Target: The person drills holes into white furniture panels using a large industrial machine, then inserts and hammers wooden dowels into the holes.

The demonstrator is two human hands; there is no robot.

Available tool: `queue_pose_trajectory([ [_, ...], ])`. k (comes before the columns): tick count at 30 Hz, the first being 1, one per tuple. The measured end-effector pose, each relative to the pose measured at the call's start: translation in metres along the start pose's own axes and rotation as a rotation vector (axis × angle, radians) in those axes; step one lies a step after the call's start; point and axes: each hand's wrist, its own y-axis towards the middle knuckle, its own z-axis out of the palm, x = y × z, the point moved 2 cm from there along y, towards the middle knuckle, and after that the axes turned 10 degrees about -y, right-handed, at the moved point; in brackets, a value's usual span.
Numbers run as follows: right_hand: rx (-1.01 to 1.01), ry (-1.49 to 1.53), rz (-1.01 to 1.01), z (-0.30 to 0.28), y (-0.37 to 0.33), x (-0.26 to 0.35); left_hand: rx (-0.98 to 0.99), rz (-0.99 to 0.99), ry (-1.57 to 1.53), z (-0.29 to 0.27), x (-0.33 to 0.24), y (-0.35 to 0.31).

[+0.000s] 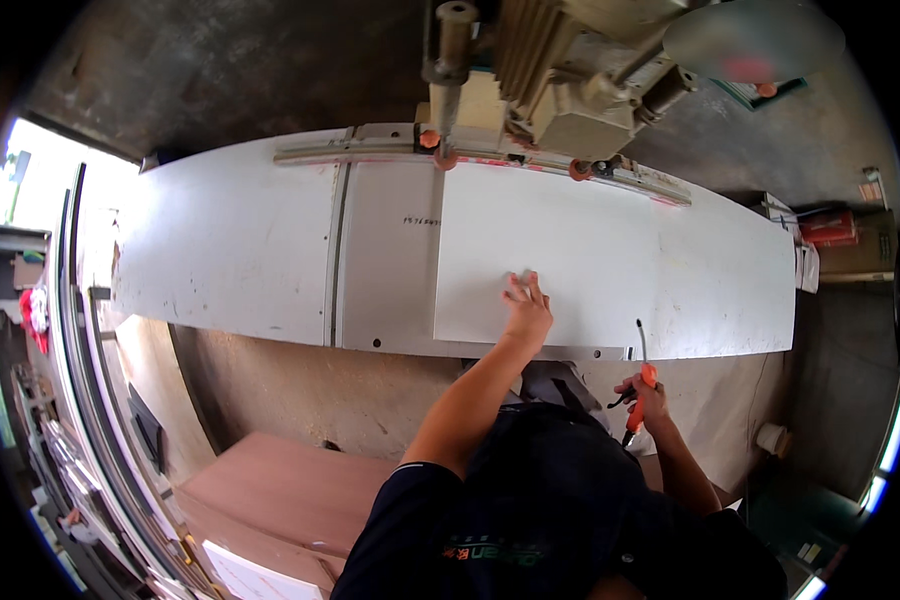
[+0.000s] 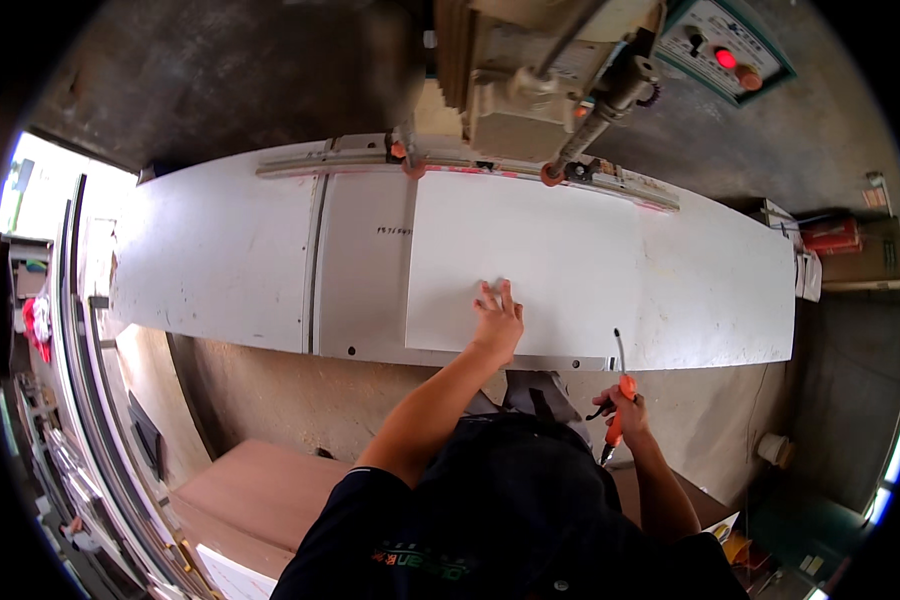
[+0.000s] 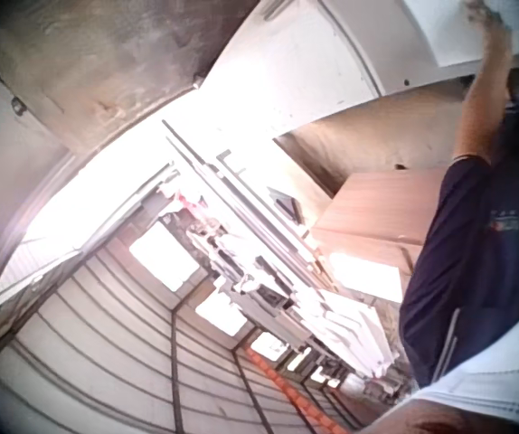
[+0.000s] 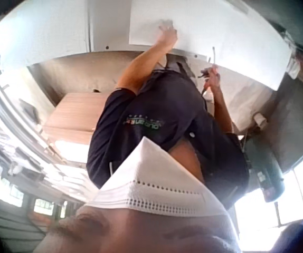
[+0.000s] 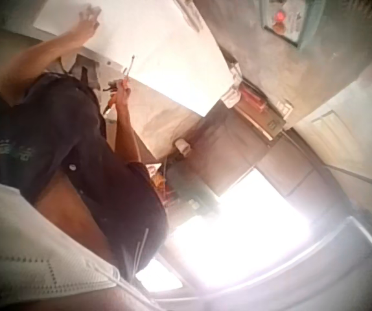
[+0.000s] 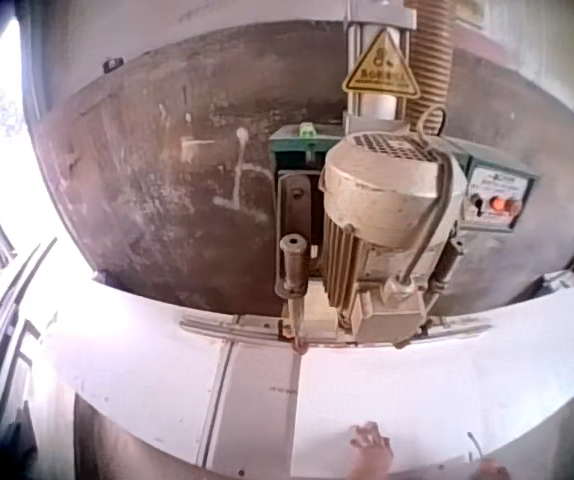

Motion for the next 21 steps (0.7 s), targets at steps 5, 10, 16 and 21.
queue_pose_trajectory([
  [5,0.054,-0.131,-0.045,0.013,-0.013,0.012,0.001,0.002,-0.021,-0.001,-0.001,-0.001],
  [10,0.131,-0.147,0.004,0.007,-0.008,0.036,-0.05,-0.056,-0.07,0.011,0.003,0.004],
  [16,0.116,-0.118,0.025,-0.007,0.013,0.038,-0.018,-0.08,-0.06,0.0,0.0,0.002],
  [21,0.069,-0.193,-0.112,-0.024,0.022,0.046,0.041,-0.1,-0.006,0.0,0.001,0.002],
])
